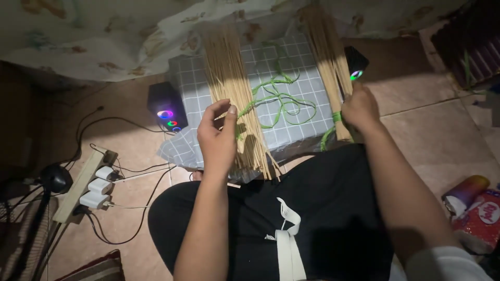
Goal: Gathering bamboo sticks into bundles and securing them with green plastic ties.
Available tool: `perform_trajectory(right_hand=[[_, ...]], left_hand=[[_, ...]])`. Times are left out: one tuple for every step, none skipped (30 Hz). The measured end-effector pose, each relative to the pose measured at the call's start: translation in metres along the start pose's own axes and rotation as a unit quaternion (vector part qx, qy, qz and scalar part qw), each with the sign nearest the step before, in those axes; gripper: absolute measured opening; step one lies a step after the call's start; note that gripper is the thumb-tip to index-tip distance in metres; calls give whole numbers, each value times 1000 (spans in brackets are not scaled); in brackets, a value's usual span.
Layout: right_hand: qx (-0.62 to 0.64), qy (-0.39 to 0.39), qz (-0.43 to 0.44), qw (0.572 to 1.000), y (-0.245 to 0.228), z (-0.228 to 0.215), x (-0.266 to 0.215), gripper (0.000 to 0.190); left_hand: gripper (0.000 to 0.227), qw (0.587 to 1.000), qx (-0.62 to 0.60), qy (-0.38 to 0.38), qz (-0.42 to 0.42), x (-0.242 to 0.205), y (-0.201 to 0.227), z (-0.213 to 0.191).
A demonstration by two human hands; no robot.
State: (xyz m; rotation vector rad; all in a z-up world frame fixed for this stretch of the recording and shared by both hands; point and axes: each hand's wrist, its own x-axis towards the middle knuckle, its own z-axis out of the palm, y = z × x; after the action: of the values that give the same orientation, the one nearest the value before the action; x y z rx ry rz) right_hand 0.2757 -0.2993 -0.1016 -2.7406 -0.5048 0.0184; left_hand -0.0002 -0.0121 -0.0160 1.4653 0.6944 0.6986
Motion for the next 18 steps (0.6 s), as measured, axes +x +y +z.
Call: perform_trajectory(right_hand=[[0, 0, -3, 1000, 5, 7, 4, 47], [16, 7, -1, 1000, 11, 14, 7, 44], [32, 14, 0, 999, 17, 21, 10, 42], [32, 7, -2, 999, 3, 14, 5, 42], [34, -17, 29, 999, -9, 6, 1, 58], [38, -41, 60, 997, -23, -2, -4, 77], [40, -47, 59, 996, -44, -11, -17, 77], [27, -54, 60, 996, -66, -22, -25, 85], [14, -60, 61, 996, -87, -35, -34, 97], [18, -60, 60, 996, -87, -31, -33, 97], [18, -49, 64, 997, -86, -27, -31, 94], [17, -43, 69, 997, -86, -22, -32, 91], [20, -45, 69, 996, -83, -18, -34, 91], [25, -36, 56, 997, -80, -16, -34, 91], [30, -27, 44, 998, -78, -13, -34, 90], [33, -29, 43, 998, -78, -13, -35, 90], [31, -29, 32, 999, -77, -14, -37, 90], [28, -27, 24, 999, -75, -16, -37, 91]], left_hand=[[32, 1000, 0, 3, 1, 0, 4, -1], [32, 1000, -2, 4, 4, -2, 6, -2], [31, 1000, -4, 5, 8, -4, 9, -3], [31, 1000, -1, 10, 3, -3, 5, -3], [31, 1000, -9, 11, 18, -1, 2, -2], [32, 999, -15, 11, 34, 0, 0, -1], [32, 999, -10, 15, 31, -4, -1, -3], [31, 999, -6, 13, 30, -3, 0, -2], [30, 999, -2, 11, 30, -3, 2, -1], [30, 999, 1, 12, 33, -4, 3, -1], [29, 999, -2, 19, 28, -5, 4, 0], [29, 999, -4, 28, 21, -7, 5, 0], [29, 999, 0, 29, 21, -9, 5, 0], [29, 999, -15, 37, 28, -10, 6, 1], [28, 998, -31, 44, 36, -11, 7, 2], [28, 998, -27, 45, 36, -12, 5, 3], [28, 997, -33, 54, 43, -14, 4, 3], [27, 996, -42, 58, 51, -14, 2, 6]])
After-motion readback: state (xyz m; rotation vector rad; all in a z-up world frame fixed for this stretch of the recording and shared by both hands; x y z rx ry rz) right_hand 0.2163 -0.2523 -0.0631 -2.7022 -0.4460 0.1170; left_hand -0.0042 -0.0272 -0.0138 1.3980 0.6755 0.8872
